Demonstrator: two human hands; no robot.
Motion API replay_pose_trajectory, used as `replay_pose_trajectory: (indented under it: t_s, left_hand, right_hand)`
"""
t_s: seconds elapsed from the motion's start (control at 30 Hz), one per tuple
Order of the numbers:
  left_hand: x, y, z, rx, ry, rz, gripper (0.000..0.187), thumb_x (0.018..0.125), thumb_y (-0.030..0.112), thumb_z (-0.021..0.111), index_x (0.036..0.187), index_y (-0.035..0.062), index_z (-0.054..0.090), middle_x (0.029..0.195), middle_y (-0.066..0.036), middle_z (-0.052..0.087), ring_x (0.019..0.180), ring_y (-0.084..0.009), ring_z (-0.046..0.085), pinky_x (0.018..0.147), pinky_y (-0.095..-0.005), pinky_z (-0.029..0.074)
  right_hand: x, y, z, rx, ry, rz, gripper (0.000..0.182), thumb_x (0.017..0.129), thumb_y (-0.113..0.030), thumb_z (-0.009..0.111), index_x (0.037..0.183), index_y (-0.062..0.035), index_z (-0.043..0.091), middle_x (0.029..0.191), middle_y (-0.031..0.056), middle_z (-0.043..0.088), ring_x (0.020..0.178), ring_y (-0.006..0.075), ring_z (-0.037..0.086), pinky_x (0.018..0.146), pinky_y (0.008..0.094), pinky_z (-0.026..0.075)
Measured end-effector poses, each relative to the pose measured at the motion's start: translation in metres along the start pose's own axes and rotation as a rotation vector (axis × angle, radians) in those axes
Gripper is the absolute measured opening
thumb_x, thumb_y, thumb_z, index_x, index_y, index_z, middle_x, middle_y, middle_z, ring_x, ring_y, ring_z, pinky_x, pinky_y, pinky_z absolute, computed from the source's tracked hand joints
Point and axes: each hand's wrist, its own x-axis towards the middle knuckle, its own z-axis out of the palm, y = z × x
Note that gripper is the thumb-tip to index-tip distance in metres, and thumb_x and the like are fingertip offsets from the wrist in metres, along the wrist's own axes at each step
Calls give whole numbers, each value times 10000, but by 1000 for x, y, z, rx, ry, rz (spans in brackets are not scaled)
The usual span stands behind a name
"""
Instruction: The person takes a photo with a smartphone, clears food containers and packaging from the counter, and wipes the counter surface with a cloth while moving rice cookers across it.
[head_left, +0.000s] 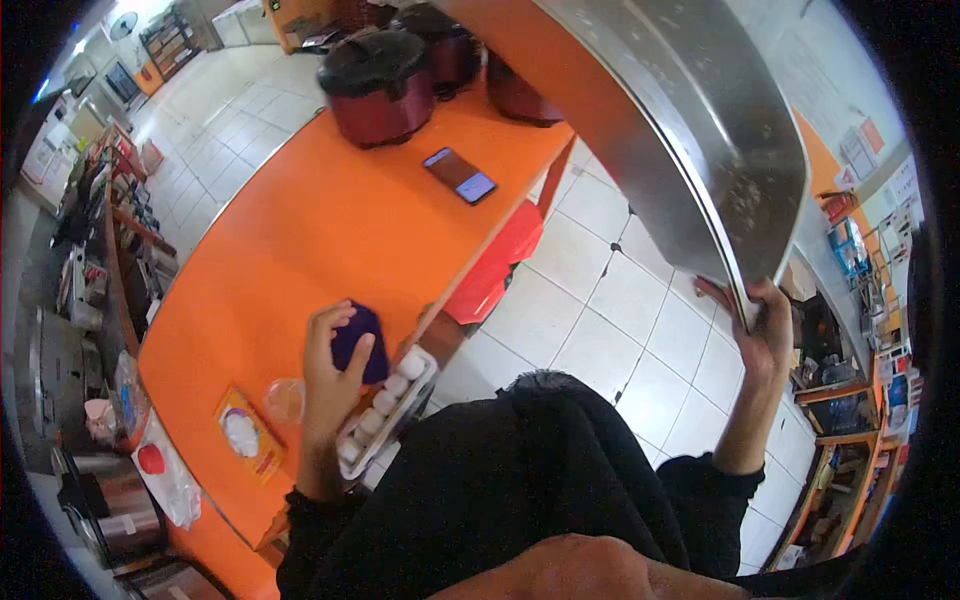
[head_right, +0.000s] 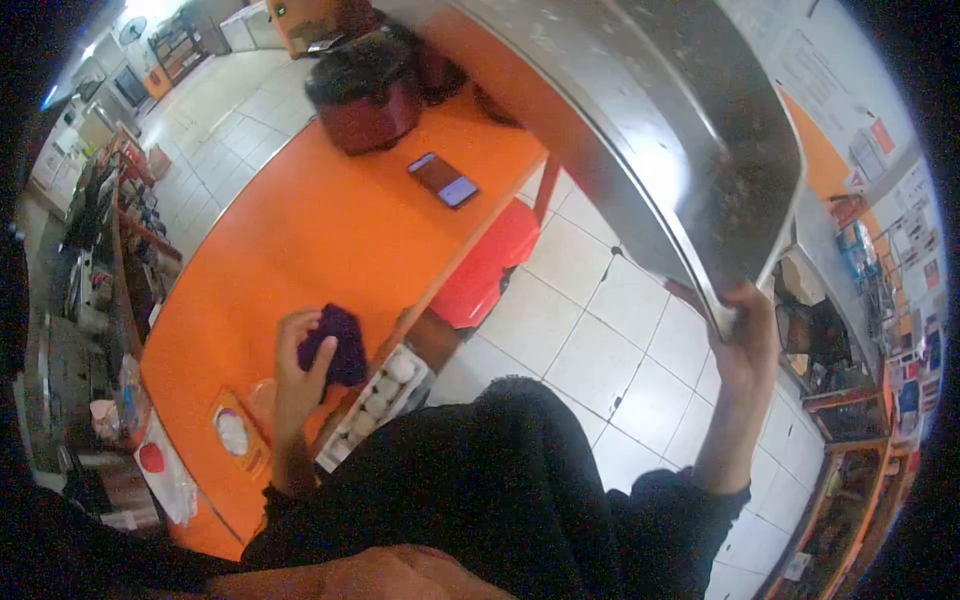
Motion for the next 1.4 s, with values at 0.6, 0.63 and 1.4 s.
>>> replay_pose_trajectory:
  t_s: [0.6,0.63,1.4]
  left_hand:
    - [72,-25,327,-277,-321,-405,285,852,190,672,1082,54,574,1077,-79,590,909,-201,588,800,-323,466]
    - [83,-31,344,-304,-385,-400,282,854,189,669,1081,52,574,1062,-82,598,905,-200,594,798,-317,470]
    - [41,-217,366,218,-313,-758,301,885,254,652,1045,9,580,996,-65,598,829,-150,579,689,-281,469]
  right_hand:
    - [53,15,-343,-649,808,231,192,592,10,562,781,45,562,795,112,563,745,237,570,654,345,474]
    - [60,31,-328,-633,858,322,212,587,17,564,797,44,571,798,116,571,710,238,571,645,354,475]
    - [233,232,-359,-246,621,882,218,751,51,528,959,95,577,791,157,628,659,245,639,583,347,541]
